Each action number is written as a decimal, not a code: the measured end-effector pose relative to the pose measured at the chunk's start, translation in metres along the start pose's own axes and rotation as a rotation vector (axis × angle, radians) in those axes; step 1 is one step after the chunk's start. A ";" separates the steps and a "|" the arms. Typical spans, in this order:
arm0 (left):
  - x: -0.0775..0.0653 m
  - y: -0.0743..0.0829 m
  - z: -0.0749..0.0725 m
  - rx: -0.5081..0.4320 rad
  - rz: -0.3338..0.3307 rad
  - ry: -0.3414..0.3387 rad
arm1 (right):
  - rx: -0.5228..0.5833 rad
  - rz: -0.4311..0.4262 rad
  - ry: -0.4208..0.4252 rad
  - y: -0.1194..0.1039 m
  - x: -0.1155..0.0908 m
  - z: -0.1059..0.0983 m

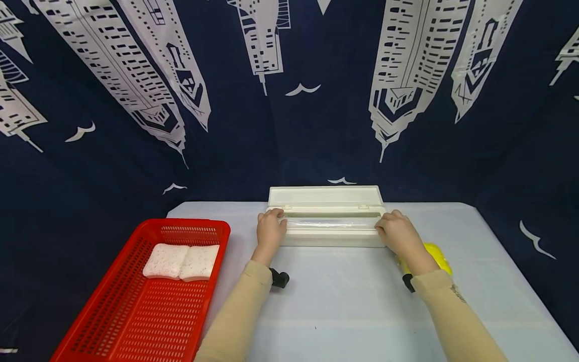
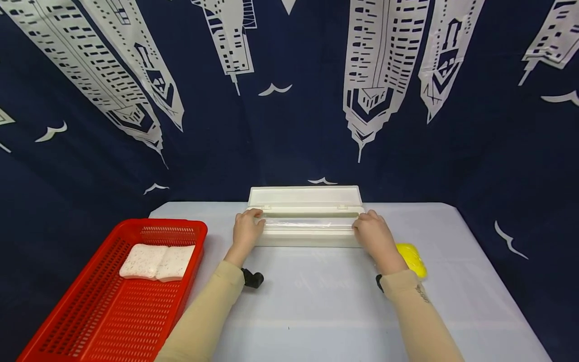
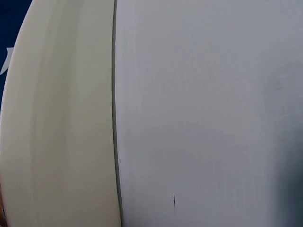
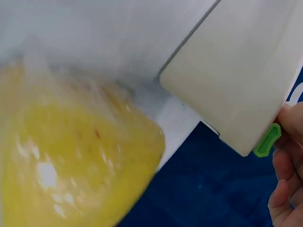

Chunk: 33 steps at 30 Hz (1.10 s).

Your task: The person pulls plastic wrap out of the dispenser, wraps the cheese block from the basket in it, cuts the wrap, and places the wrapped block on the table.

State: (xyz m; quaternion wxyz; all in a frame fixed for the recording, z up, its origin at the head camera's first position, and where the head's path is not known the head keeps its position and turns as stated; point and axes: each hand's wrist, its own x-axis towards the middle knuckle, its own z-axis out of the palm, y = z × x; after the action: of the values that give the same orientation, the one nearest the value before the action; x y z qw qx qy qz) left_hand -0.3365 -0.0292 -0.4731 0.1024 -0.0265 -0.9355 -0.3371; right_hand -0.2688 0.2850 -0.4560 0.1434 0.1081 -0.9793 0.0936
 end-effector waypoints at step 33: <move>0.005 -0.001 -0.016 0.092 0.056 0.160 | -0.140 0.013 0.159 0.001 0.012 0.002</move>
State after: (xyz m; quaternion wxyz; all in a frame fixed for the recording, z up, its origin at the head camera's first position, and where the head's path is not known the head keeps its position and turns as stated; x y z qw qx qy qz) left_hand -0.3390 -0.0404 -0.4606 0.1874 -0.0209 -0.9377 -0.2918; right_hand -0.2807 0.2833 -0.4549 0.2270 0.0836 -0.9697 0.0343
